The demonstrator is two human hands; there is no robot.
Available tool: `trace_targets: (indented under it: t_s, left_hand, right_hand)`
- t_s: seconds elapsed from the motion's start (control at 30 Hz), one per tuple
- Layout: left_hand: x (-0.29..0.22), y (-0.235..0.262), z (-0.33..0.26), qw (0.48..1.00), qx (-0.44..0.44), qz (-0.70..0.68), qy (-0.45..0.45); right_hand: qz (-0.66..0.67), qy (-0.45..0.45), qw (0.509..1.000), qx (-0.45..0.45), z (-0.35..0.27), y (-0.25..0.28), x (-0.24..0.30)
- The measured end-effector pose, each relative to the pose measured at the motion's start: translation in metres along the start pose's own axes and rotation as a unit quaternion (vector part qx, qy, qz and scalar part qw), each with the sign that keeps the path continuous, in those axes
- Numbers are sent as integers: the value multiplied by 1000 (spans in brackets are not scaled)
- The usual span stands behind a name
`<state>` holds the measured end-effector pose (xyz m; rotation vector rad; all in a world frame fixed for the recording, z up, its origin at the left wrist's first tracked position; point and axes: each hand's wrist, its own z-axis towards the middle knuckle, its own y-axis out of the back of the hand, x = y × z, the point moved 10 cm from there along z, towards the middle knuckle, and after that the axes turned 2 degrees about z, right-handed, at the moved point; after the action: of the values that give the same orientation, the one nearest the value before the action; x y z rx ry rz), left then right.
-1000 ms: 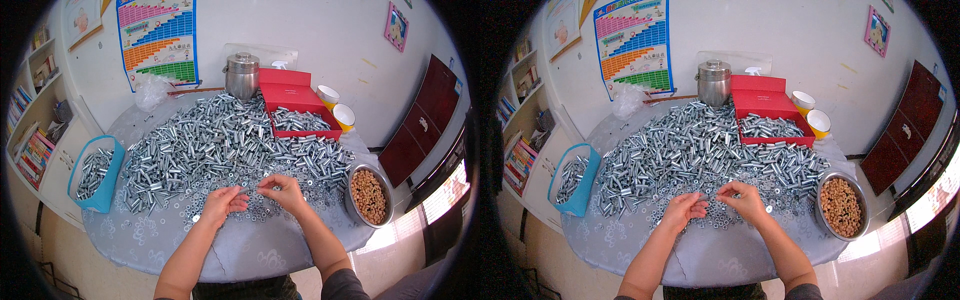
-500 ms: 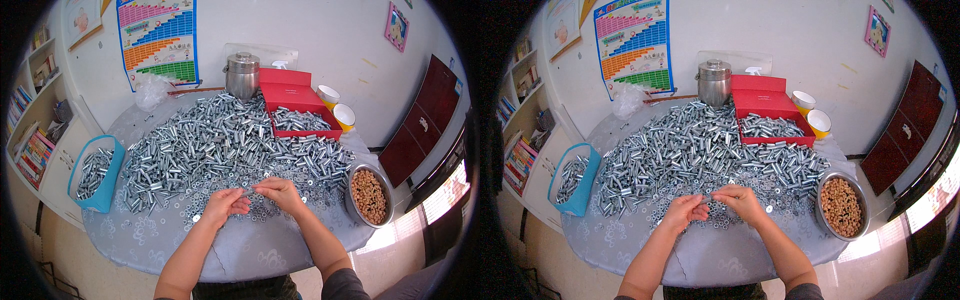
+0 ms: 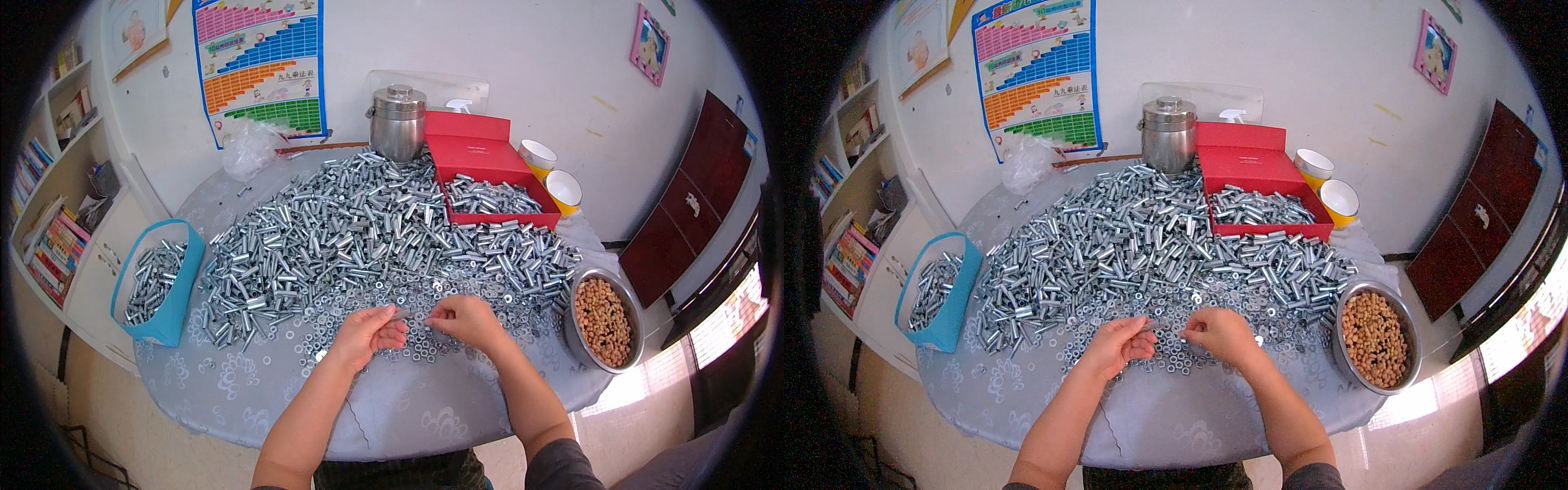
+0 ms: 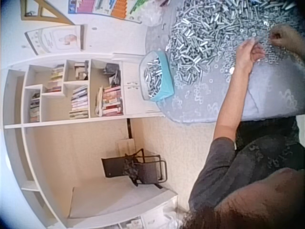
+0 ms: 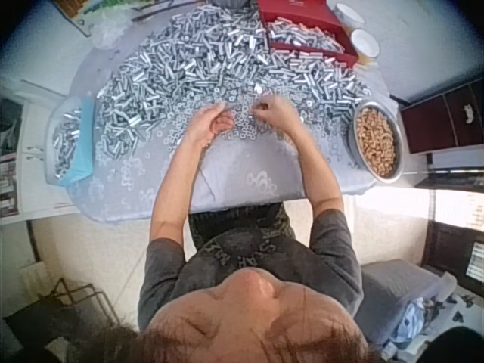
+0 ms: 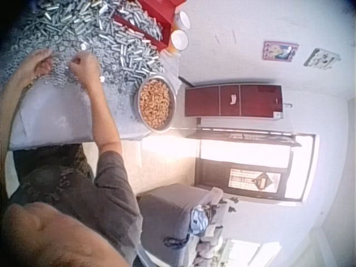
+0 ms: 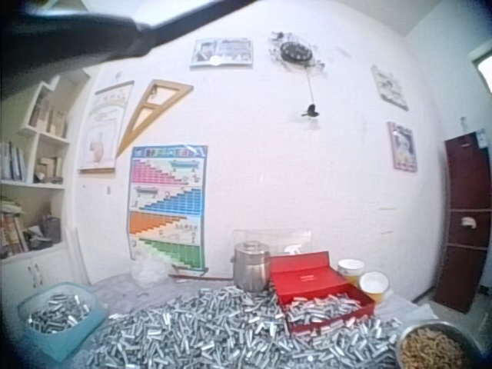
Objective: The person repeatedly picks up cylindrical metal fasteners and small washers from a large pile on a table. They thread the washers onto the fasteners by hand and place the assembled units into a red box. The process is continuous and repetitive throughout the clip.
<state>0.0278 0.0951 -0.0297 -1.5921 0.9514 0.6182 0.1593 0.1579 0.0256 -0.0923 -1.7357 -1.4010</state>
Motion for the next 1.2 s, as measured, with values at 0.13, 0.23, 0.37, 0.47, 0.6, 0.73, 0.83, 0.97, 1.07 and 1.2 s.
trace_targets:
  t_s: [0.13, 0.23, 0.37, 0.47, 0.6, 0.73, 0.83, 0.97, 1.07, 1.2]
  left_hand:
    - [-3, -1, -2, 1000, -6, -6, -4]
    - [-2, 1, -1, 1000, -16, -18, -6]
    - [-3, 1, -1, 1000, -16, -23, -8]
    - [-3, 2, -1, 1000, -15, -26, -11]
    - [-2, 5, 0, 999, -22, -27, -8]
    - [-1, 4, 1, 999, -26, -22, -3]
    - [-2, 5, 0, 999, -33, -21, -8]
    - [-3, 3, -1, 999, -31, -23, -8]
    - [-2, 4, -1, 999, -22, -24, -5]
    - [-2, 2, -1, 1000, -22, -19, 0]
  right_hand:
    - [-89, 14, 995, 30, -3, -8, 10]
    - [-97, 28, 995, 13, -3, -8, 10]
    - [-81, 10, 996, 21, -4, -7, 7]
    - [-20, -7, 1000, 16, -4, -3, 3]
    - [-71, -7, 996, 56, -7, 4, 3]
    - [-102, 29, 992, 75, -6, -10, -1]
    - [-117, 21, 991, 67, -5, -10, -1]
    - [-6, 38, 999, -22, -2, 8, 4]
    - [171, 51, 979, -101, -4, 26, 16]
    - [301, 105, 940, -120, -5, 25, 23]
